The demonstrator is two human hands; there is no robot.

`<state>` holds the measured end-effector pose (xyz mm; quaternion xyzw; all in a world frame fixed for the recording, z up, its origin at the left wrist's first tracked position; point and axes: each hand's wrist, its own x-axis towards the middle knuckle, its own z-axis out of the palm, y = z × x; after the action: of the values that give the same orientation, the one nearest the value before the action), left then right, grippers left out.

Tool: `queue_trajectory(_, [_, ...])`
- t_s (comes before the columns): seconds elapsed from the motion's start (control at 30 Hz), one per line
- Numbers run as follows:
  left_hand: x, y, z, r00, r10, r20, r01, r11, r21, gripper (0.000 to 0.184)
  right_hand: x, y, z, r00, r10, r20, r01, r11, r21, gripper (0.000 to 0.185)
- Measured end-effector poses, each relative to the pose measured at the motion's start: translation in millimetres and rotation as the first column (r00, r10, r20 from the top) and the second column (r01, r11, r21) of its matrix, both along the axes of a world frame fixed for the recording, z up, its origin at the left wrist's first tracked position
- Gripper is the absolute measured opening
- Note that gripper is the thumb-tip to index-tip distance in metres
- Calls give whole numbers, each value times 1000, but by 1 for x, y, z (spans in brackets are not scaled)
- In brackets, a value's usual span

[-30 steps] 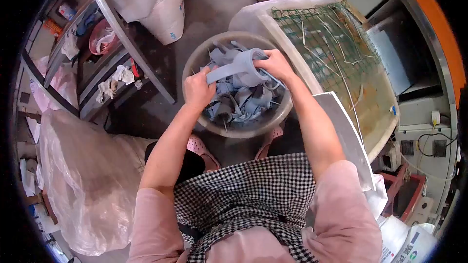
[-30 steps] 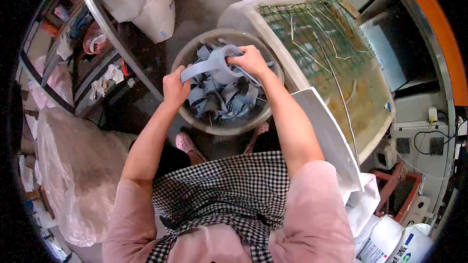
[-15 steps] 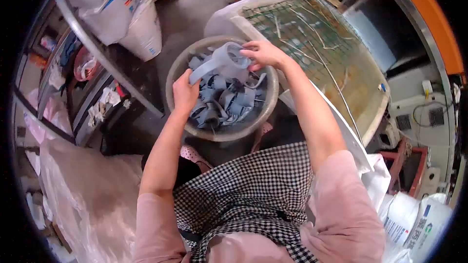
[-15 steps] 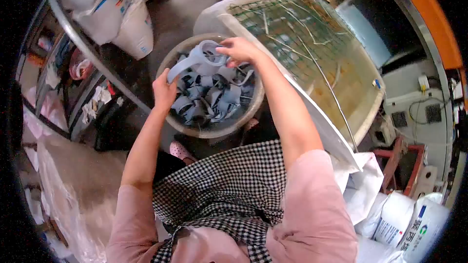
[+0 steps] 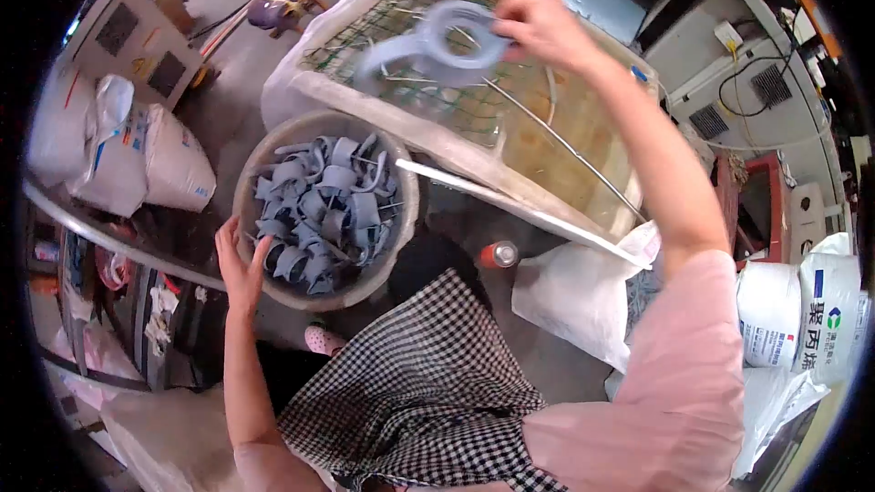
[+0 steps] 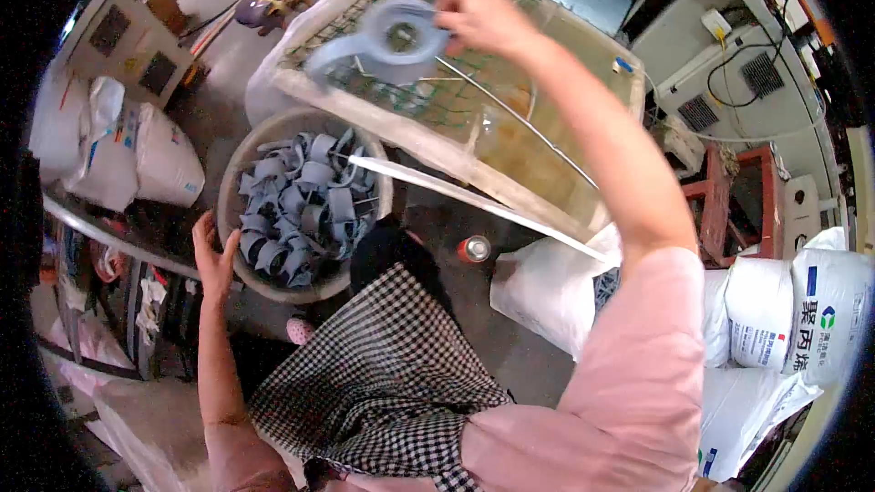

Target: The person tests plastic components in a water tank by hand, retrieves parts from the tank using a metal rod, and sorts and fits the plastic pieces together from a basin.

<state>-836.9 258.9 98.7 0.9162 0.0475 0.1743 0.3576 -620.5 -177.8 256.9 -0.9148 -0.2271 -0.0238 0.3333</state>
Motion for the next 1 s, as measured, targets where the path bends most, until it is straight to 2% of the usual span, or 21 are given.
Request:
queue_trajectory(0.07, [-6,-12,0,998,-9,-59,13,997,72,51,2,-75,-10,984,-145,-104,118,965,-234,18])
queue_trajectory(0.1, [-7,-20,-2,998,-20,-67,25,997,72,51,1,-106,-26,978,-167,-122,128,951,-281,16])
queue_trajectory(0.2, [-4,-39,-12,989,-69,-132,85,989,121,49,-13,-171,-103,940,-293,-176,183,865,-467,14])
queue_trajectory(0.27, [-1,-52,-22,979,-89,-182,117,983,144,48,-28,-189,-153,900,-336,-277,194,879,-434,14])
queue_trajectory(0.33, [2,-64,-27,973,-119,-196,153,974,168,48,-31,-198,-210,818,-457,-349,252,831,-496,15])
queue_trajectory(0.4, [1,-73,-34,954,-160,-252,214,955,205,49,-35,-190,-242,747,-521,-412,360,839,-408,15])
queue_trajectory(0.47, [0,-75,-41,942,-153,-299,217,956,195,52,-32,-180,-266,704,-590,-396,444,800,-403,15])
queue_trajectory(0.53, [-4,-73,-47,932,-143,-334,230,944,235,52,-21,-184,-302,709,-582,-398,434,805,-403,13])
queue_trajectory(0.6, [-8,-71,-51,922,-108,-372,201,954,221,52,-14,-182,-324,687,-573,-446,510,818,-266,14])
queue_trajectory(0.63, [-9,-65,-55,919,-102,-380,194,957,214,52,-10,-178,-332,627,-584,-517,574,794,-200,14])
queue_trajectory(0.67, [-10,-61,-59,916,-96,-389,188,960,207,52,-5,-175,-339,627,-579,-521,567,798,-204,14])
queue_trajectory(0.73, [-13,-55,-65,908,-82,-410,177,964,199,52,3,-162,-346,602,-516,-609,621,782,-49,14])
queue_trajectory(0.8, [-13,-53,-71,900,-72,-431,166,968,186,51,10,-152,-360,610,-498,-617,616,788,-27,13])
queue_trajectory(0.87, [-12,-50,-77,893,-63,-445,188,952,243,49,23,-144,-387,585,-480,-653,663,748,44,13])
queue_trajectory(0.93, [-9,-48,-83,894,-82,-440,202,951,233,49,30,-123,-389,586,-494,-642,653,757,12,13])
queue_trajectory(1.0, [-6,-49,-87,895,-95,-435,209,952,222,48,39,-109,-402,647,-583,-492,646,761,-53,14])
